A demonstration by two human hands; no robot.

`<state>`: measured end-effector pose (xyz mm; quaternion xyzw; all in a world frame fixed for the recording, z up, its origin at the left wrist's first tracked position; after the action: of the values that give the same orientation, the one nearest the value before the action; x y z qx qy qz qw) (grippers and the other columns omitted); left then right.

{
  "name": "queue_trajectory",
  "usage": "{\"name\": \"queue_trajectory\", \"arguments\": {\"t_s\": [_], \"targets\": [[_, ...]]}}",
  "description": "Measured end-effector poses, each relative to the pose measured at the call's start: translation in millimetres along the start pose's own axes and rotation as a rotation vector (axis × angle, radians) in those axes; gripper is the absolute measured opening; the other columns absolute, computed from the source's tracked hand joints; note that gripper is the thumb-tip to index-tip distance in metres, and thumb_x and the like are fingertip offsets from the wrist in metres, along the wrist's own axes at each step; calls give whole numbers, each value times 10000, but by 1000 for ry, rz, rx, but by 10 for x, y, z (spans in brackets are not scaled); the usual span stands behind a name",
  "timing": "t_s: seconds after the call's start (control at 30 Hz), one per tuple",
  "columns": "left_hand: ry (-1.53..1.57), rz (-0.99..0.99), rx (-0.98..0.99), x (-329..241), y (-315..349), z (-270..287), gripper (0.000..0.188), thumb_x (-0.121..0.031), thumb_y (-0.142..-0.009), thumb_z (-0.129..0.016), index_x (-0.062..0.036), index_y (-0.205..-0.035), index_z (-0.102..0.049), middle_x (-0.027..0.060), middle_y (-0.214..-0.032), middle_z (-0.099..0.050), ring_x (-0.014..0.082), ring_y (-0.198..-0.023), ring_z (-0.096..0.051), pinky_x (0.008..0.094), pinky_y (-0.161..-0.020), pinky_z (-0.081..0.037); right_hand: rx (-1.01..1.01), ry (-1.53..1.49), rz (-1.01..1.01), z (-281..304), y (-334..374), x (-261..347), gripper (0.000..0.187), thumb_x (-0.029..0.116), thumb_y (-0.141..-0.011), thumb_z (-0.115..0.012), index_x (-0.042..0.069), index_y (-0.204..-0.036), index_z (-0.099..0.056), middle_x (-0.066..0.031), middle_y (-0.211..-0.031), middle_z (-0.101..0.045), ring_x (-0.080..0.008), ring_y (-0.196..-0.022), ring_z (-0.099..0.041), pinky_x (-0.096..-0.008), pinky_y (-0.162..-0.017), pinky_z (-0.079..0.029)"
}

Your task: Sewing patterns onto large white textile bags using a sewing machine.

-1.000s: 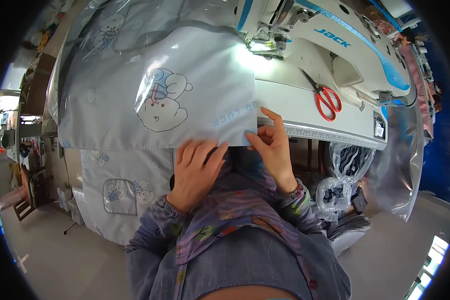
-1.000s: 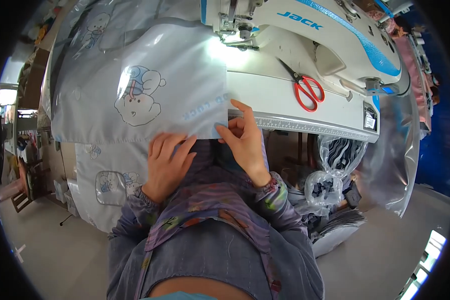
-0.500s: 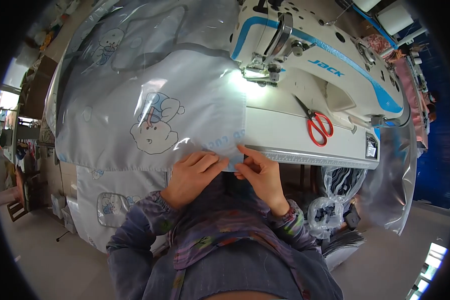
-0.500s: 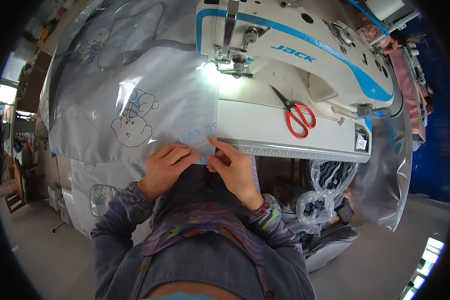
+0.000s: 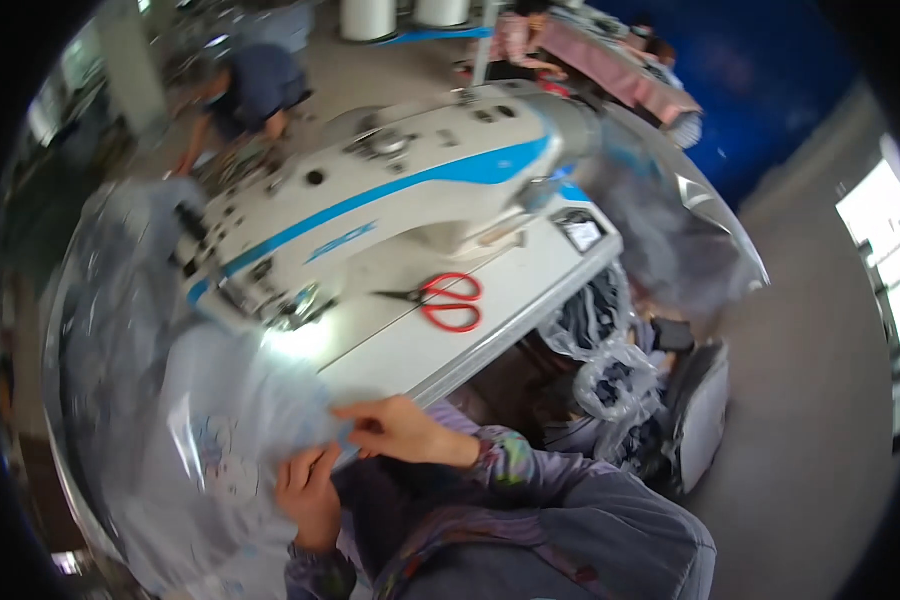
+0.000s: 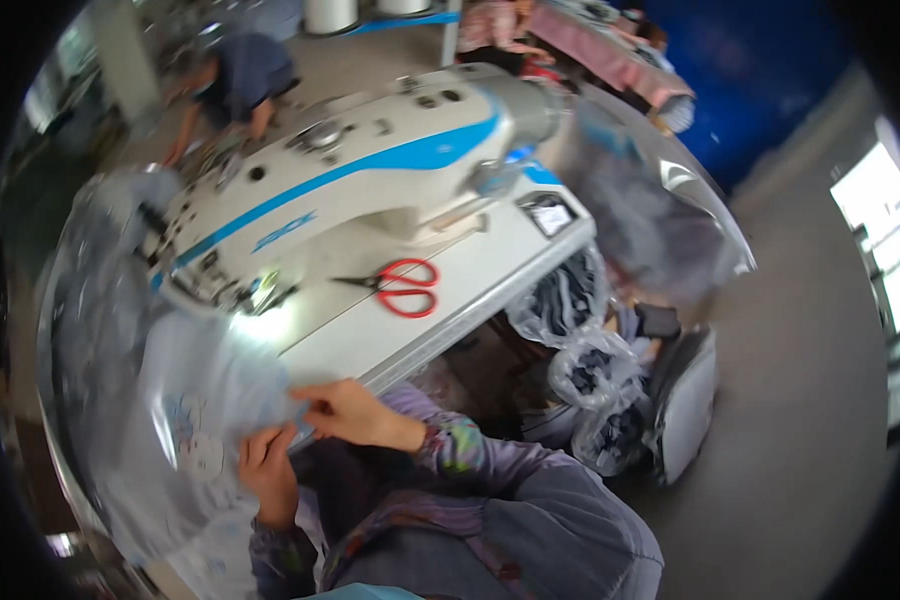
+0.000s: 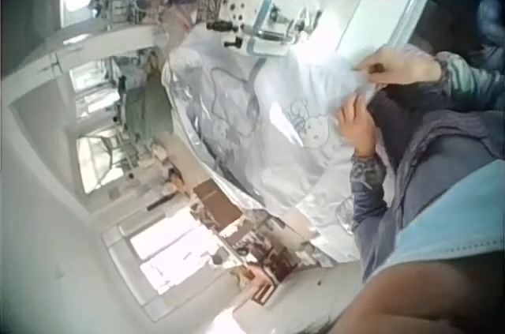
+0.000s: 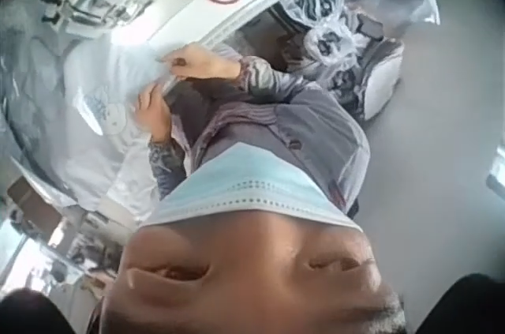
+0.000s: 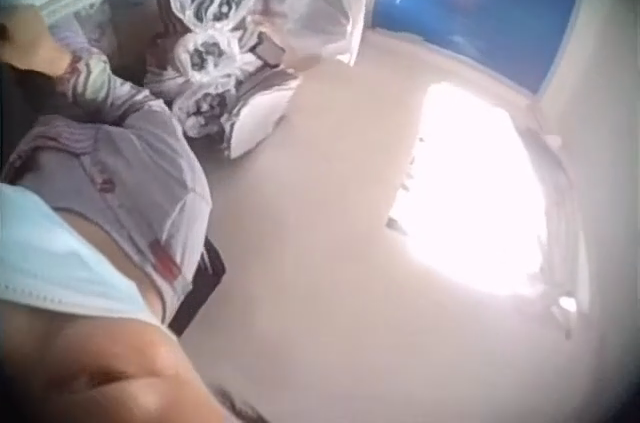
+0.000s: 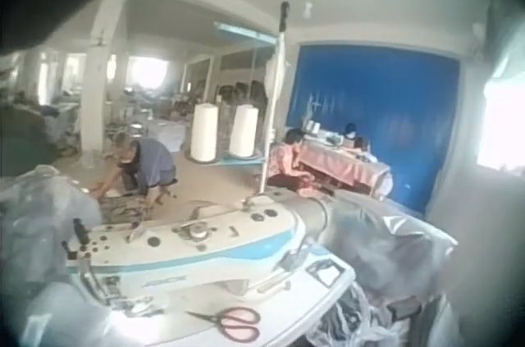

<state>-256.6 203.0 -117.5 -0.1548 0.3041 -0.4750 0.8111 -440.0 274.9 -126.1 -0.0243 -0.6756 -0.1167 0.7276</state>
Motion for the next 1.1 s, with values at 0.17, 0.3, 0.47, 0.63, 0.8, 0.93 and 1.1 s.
{"name": "queue_trajectory", "arguments": {"t_s": [0.17,0.3,0.47,0.63,0.8,0.93,1.1], "targets": [[25,-15,1,-72,-50,-32,295,45,-787,-671,-104,-1018,-779,22,-973,-632,269,-843,-589,396,-707,-493,-86,-8,121,50,65,25,393,32,-929,-645,-29,-1317,-630,-112,-770,-697,-163,-673,-742,-279,-644,-588],[63,6,32,-79,-77,-14,290,85,-795,-637,-45,-1021,-765,64,-964,-616,297,-898,-587,400,-752,-498,-62,-9,137,51,34,-8,404,34,-933,-641,-37,-1330,-621,-126,-795,-699,-169,-682,-749,-282,-652,-592],[65,2,7,-65,-22,-19,313,93,-790,-622,-46,-1031,-765,70,-968,-617,305,-893,-579,408,-750,-489,-69,-33,157,1,39,-39,413,45,-936,-639,-45,-1338,-612,-124,-785,-693,-171,-679,-748,-283,-652,-591],[60,4,17,-51,-2,-64,339,99,-781,-614,-52,-1043,-767,73,-975,-620,307,-888,-575,417,-753,-483,-34,25,148,55,68,-4,437,51,-926,-647,-49,-1349,-603,-116,-775,-681,-167,-664,-733,-280,-645,-579],[45,-12,7,-39,-2,-86,345,102,-779,-607,-56,-1040,-769,68,-979,-621,313,-874,-566,424,-747,-476,-27,-19,152,66,68,-9,447,33,-927,-644,-40,-1365,-593,-115,-777,-677,-166,-670,-728,-285,-646,-578],[34,-12,0,-31,-7,-80,348,101,-773,-606,-57,-1037,-770,69,-975,-616,314,-872,-562,426,-744,-473,-6,-7,161,73,52,42,445,24,-932,-644,-35,-1370,-590,-115,-782,-679,-164,-674,-728,-287,-651,-582],[48,-19,18,-15,-16,-96,376,101,-763,-592,-60,-1054,-767,77,-994,-609,318,-885,-561,431,-758,-471,15,4,164,96,36,11,436,27,-946,-644,-28,-1375,-586,-107,-772,-667,-158,-677,-730,-284,-648,-588]]}}
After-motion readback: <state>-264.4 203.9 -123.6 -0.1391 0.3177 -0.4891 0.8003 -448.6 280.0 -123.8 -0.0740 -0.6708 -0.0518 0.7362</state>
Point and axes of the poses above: each hand's wrist, its own y-axis away from the middle knuckle, its own z-axis out of the back of the hand, x = y × z, the point moved 3 cm from there along -y, towards the middle knuckle
